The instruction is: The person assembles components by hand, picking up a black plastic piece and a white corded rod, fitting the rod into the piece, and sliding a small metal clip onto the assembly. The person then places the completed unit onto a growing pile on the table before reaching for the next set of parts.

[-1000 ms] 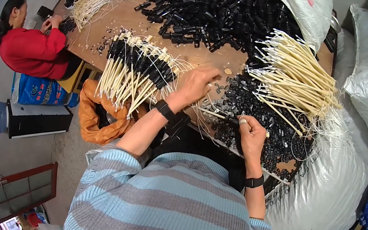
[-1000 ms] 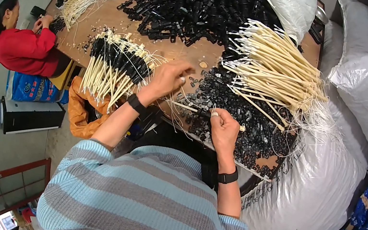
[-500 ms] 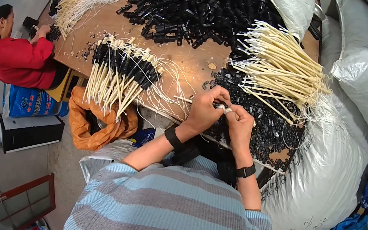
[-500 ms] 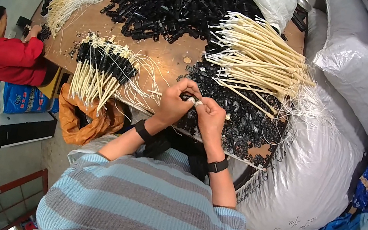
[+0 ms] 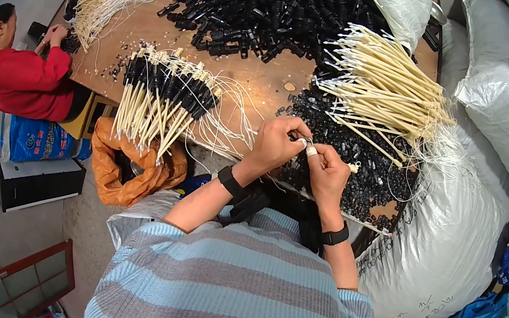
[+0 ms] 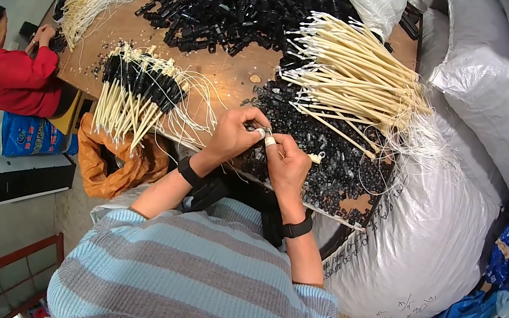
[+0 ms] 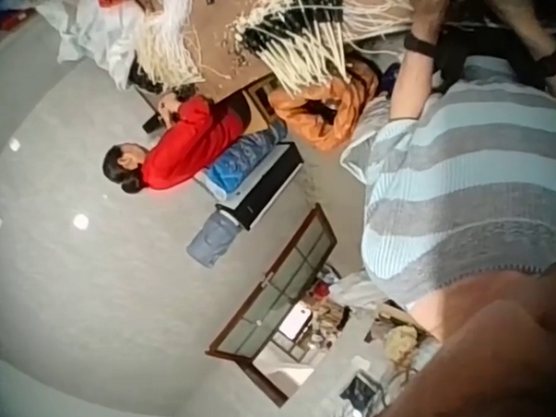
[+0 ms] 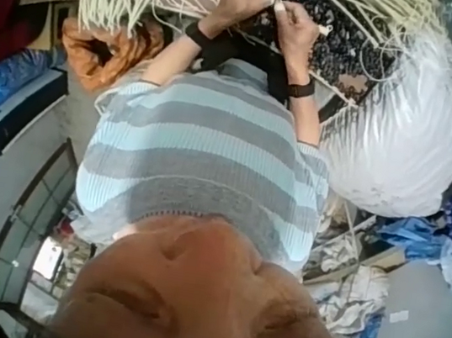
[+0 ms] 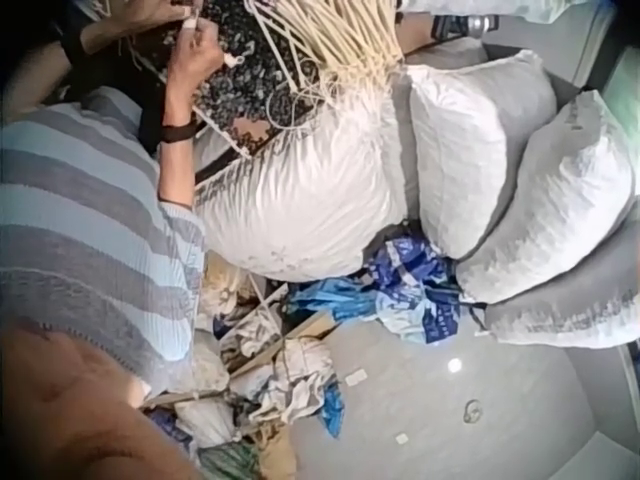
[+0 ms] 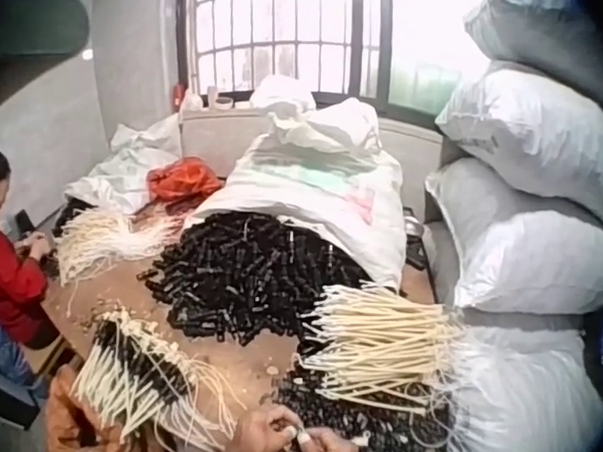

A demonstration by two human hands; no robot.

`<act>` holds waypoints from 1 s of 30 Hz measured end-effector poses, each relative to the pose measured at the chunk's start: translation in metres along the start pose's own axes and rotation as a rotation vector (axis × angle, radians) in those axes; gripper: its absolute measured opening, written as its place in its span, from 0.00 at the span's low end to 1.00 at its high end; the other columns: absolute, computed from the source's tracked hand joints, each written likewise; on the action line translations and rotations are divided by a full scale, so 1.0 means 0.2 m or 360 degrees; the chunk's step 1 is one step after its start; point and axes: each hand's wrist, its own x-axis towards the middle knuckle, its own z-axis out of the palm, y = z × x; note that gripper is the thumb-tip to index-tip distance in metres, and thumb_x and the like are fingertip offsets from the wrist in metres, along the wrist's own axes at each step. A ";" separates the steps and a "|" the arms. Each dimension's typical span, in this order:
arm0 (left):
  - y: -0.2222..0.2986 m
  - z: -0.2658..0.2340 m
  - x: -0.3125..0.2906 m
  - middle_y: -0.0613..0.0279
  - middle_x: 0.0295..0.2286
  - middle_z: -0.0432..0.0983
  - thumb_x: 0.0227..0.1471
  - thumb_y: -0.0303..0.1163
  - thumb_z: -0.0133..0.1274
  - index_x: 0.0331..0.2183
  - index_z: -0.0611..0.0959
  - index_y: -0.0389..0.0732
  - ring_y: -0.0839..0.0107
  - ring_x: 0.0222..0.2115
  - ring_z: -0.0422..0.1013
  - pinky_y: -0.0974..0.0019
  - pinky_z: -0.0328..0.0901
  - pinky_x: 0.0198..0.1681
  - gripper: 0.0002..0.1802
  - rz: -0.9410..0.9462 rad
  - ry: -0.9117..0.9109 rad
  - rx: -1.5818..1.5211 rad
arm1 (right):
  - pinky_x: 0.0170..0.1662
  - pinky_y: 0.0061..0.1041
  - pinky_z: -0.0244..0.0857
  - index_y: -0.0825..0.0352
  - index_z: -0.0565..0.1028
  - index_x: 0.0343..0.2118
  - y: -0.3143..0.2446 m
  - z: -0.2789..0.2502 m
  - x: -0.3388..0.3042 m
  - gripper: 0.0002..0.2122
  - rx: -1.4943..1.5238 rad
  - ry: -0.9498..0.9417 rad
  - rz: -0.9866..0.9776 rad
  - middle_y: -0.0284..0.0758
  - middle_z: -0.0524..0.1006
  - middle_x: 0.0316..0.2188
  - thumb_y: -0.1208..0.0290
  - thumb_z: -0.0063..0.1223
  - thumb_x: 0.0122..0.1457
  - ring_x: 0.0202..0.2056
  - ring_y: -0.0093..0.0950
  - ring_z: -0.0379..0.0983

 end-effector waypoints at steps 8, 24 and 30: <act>0.04 -0.03 0.02 0.58 0.20 0.74 0.32 0.22 0.53 0.20 0.78 0.38 0.59 0.26 0.69 0.62 0.64 0.28 0.04 0.0475 0.0225 0.0382 | 0.23 0.10 0.50 0.69 0.78 0.33 -0.01 -0.04 0.02 0.04 0.0814 -0.0168 0.0303 0.19 0.71 0.20 0.80 0.57 0.55 0.21 0.07 0.60; 0.10 -0.04 -0.02 0.54 0.34 0.78 0.36 0.21 0.54 0.41 0.79 0.39 0.55 0.33 0.74 0.62 0.69 0.37 0.23 0.0484 -0.0558 0.0278 | 0.20 0.12 0.46 0.73 0.75 0.37 -0.05 -0.19 0.04 0.07 0.1931 -0.0390 0.0445 0.21 0.65 0.17 0.78 0.53 0.57 0.16 0.10 0.52; 0.08 -0.12 0.02 0.51 0.28 0.78 0.40 0.26 0.51 0.36 0.81 0.37 0.51 0.30 0.74 0.59 0.69 0.34 0.16 0.0209 -0.0640 0.0446 | 0.25 0.24 0.66 0.61 0.79 0.45 -0.05 -0.23 0.02 0.15 -0.0679 -0.0327 -0.0780 0.35 0.78 0.22 0.78 0.52 0.53 0.20 0.28 0.73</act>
